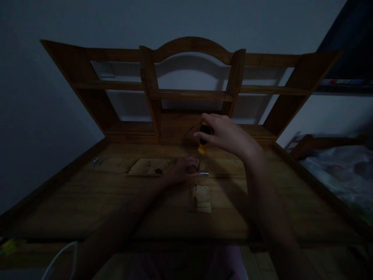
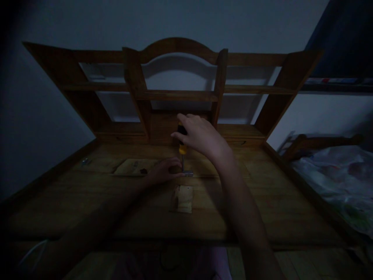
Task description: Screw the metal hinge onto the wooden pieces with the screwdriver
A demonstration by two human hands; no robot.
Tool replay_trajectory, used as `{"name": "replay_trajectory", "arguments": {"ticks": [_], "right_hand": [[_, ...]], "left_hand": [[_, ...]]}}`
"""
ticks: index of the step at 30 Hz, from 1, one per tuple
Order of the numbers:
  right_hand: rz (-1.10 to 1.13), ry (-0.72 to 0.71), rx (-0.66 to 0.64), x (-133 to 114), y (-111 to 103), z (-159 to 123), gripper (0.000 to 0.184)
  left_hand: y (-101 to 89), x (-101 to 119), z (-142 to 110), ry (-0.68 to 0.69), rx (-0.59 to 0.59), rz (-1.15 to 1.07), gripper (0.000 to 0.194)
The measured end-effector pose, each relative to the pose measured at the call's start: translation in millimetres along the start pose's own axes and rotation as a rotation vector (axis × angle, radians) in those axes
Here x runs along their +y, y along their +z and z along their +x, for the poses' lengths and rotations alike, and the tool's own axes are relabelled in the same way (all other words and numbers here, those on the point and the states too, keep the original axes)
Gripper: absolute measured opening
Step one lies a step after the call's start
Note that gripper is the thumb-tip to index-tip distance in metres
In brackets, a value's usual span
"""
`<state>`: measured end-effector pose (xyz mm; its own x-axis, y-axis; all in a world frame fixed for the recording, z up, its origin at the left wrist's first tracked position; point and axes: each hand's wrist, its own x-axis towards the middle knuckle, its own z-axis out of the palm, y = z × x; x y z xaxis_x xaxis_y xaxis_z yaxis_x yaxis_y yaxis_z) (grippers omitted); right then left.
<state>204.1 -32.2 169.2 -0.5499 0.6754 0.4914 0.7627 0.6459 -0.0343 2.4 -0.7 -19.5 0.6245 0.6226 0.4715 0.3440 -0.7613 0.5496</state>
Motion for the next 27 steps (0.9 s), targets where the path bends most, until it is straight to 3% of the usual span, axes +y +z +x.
{"name": "replay_trajectory", "arguments": {"ticks": [4,12,16,23,27], "right_hand": [[-0.098,0.087,0.025,-7,3,3,0.036],[0.137,-0.059,-0.046,0,-8,-1,0.030],[0.050,-0.036,-0.013,-2,-4,0,0.024],[-0.160,0.039,0.058,-11,0,3,0.038],[-0.121,0.059,0.043,-11,-3,2,0.044]], "left_hand": [[-0.8,3,0,-0.002,0.002,-0.020,0.017],[-4.0,8,-1,-0.035,-0.014,-0.013,0.015],[-3.8,8,-1,-0.026,-0.010,-0.012,0.016],[-4.4,9,1,-0.018,-0.016,-0.011,0.016],[-3.0,6,0,-0.011,-0.006,-0.018,0.019]]}}
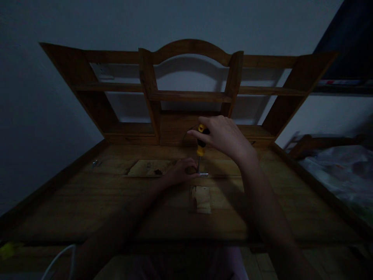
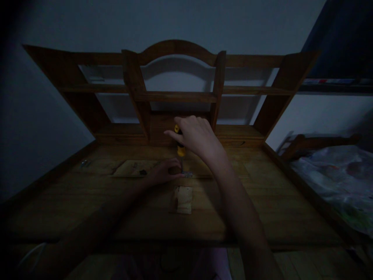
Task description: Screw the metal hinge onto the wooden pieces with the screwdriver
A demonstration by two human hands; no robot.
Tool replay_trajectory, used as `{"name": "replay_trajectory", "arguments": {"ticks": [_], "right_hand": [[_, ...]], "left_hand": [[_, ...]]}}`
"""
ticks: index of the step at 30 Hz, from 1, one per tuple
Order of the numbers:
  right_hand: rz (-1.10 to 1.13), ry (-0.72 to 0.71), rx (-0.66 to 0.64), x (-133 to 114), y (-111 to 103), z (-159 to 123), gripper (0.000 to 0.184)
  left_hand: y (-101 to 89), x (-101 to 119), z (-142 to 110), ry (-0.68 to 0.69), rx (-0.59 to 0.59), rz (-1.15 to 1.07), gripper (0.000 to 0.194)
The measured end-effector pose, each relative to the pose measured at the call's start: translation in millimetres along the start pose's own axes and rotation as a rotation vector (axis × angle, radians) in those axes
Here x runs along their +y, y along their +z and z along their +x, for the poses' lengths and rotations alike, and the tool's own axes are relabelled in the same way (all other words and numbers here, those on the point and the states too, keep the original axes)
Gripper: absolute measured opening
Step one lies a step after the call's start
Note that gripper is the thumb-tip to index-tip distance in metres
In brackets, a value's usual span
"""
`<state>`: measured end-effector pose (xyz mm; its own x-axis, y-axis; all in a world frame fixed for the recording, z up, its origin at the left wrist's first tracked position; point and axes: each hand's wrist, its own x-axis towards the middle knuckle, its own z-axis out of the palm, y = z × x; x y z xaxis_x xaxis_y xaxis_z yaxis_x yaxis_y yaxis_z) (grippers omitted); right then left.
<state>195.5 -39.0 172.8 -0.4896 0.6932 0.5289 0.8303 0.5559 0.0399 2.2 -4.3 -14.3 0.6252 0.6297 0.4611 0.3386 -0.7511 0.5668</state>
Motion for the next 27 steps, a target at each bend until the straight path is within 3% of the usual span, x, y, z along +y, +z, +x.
{"name": "replay_trajectory", "arguments": {"ticks": [6,11,20,27], "right_hand": [[0.286,-0.120,-0.096,15,-7,-5,0.047],[0.392,-0.178,-0.160,20,-7,-6,0.047],[0.263,-0.126,-0.088,16,-2,-3,0.028],[0.164,-0.055,-0.030,5,5,-1,0.031]], "left_hand": [[1.0,-4,-1,0.008,-0.005,-0.022,0.020],[0.6,-3,-1,-0.012,-0.014,-0.011,0.019],[-1.3,1,0,-0.004,-0.016,-0.020,0.017],[0.7,-2,0,-0.007,-0.008,0.006,0.020]]}}
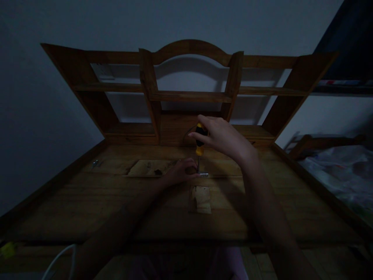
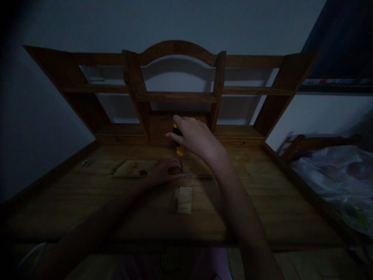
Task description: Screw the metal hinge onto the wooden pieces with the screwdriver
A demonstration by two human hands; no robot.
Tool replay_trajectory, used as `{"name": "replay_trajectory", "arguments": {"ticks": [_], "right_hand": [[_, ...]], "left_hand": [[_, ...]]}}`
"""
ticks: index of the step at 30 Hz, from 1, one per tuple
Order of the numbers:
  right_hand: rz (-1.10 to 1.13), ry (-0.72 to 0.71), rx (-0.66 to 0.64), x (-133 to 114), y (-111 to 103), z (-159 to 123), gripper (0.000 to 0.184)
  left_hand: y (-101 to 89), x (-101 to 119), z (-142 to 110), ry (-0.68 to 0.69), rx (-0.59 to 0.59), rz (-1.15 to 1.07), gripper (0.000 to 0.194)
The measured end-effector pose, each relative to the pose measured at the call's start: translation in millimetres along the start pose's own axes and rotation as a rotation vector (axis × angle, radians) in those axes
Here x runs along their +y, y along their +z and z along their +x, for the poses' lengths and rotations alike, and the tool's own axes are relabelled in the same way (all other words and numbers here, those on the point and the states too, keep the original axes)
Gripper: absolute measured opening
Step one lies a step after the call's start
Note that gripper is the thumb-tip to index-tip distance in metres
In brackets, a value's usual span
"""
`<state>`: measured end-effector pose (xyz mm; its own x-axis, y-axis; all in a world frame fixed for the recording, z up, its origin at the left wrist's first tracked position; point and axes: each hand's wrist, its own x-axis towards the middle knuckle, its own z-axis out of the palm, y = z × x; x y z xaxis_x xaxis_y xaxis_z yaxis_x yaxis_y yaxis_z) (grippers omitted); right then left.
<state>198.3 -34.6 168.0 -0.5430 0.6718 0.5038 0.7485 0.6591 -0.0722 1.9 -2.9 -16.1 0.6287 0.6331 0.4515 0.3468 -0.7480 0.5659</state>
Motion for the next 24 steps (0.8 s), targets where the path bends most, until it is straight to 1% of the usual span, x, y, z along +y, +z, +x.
{"name": "replay_trajectory", "arguments": {"ticks": [2,5,7,11,15,20,22,24], "right_hand": [[0.056,-0.019,-0.025,2,-1,-2,0.037],[0.167,-0.080,-0.074,7,-6,-5,0.055],[0.214,-0.099,-0.091,11,-9,-5,0.059],[0.203,-0.119,-0.067,12,-7,-3,0.046],[0.075,-0.077,-0.018,9,-4,0,0.033],[-0.103,0.042,0.031,3,-1,1,0.037],[-0.135,0.055,0.042,1,0,1,0.038],[-0.118,0.035,0.042,-1,1,1,0.037]], "left_hand": [[1.1,-2,0,-0.002,0.005,-0.001,0.020],[1.6,-3,-1,0.013,0.013,-0.003,0.021],[0.9,-2,-1,0.018,0.010,-0.007,0.020],[-0.8,1,0,0.019,0.003,-0.016,0.018],[-0.9,1,1,0.017,0.003,-0.012,0.018],[-0.2,1,-1,0.008,0.021,-0.018,0.018],[0.4,0,-2,0.015,0.025,-0.017,0.019],[0.9,-1,-2,0.011,0.021,-0.003,0.019]]}}
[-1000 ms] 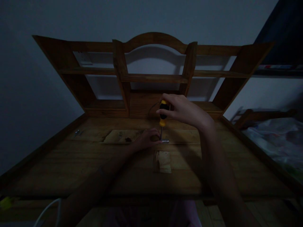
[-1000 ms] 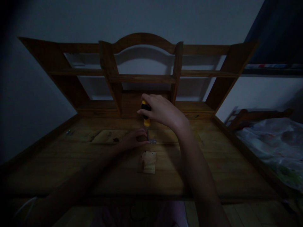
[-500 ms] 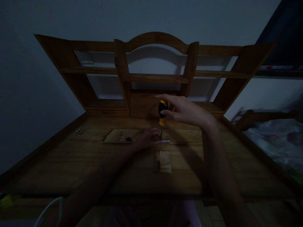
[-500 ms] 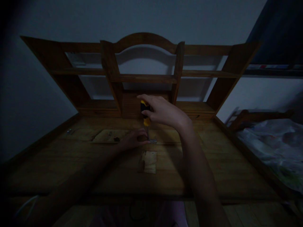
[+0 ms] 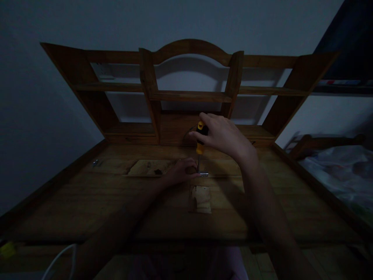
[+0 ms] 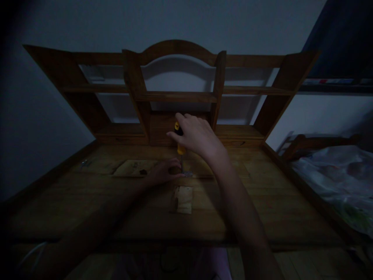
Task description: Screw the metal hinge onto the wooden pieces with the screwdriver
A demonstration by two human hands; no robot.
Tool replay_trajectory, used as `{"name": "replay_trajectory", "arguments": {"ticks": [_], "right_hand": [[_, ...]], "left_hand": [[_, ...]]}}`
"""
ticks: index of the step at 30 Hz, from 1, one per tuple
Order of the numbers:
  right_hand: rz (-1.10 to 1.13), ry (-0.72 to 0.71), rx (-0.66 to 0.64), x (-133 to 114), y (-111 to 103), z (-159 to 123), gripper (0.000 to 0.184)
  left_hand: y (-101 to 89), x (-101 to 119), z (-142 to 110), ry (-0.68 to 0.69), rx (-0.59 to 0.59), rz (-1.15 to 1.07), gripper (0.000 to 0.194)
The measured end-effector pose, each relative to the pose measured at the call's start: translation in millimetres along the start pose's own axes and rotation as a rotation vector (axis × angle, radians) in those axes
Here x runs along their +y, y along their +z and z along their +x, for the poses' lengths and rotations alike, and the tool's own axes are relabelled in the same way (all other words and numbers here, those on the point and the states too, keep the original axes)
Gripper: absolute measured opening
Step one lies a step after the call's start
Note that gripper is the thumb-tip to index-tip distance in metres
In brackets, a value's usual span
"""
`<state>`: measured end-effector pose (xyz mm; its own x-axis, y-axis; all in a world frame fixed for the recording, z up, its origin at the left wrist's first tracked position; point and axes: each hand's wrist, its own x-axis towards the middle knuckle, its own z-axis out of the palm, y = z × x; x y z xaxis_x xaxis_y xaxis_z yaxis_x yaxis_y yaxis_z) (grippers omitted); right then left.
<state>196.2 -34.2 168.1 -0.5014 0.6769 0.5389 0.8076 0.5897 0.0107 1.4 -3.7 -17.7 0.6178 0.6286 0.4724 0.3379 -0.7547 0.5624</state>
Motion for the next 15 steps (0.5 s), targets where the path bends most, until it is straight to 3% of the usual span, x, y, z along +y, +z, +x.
{"name": "replay_trajectory", "arguments": {"ticks": [5,9,15], "right_hand": [[0.173,-0.120,-0.038,6,-1,1,0.028],[0.222,-0.132,-0.053,15,0,2,0.029],[-0.026,-0.024,0.001,4,3,4,0.036]], "left_hand": [[0.4,-1,2,0.009,-0.012,0.023,0.019],[0.5,-2,2,0.009,-0.021,0.012,0.018],[0.6,-2,1,0.010,-0.009,0.005,0.020]]}}
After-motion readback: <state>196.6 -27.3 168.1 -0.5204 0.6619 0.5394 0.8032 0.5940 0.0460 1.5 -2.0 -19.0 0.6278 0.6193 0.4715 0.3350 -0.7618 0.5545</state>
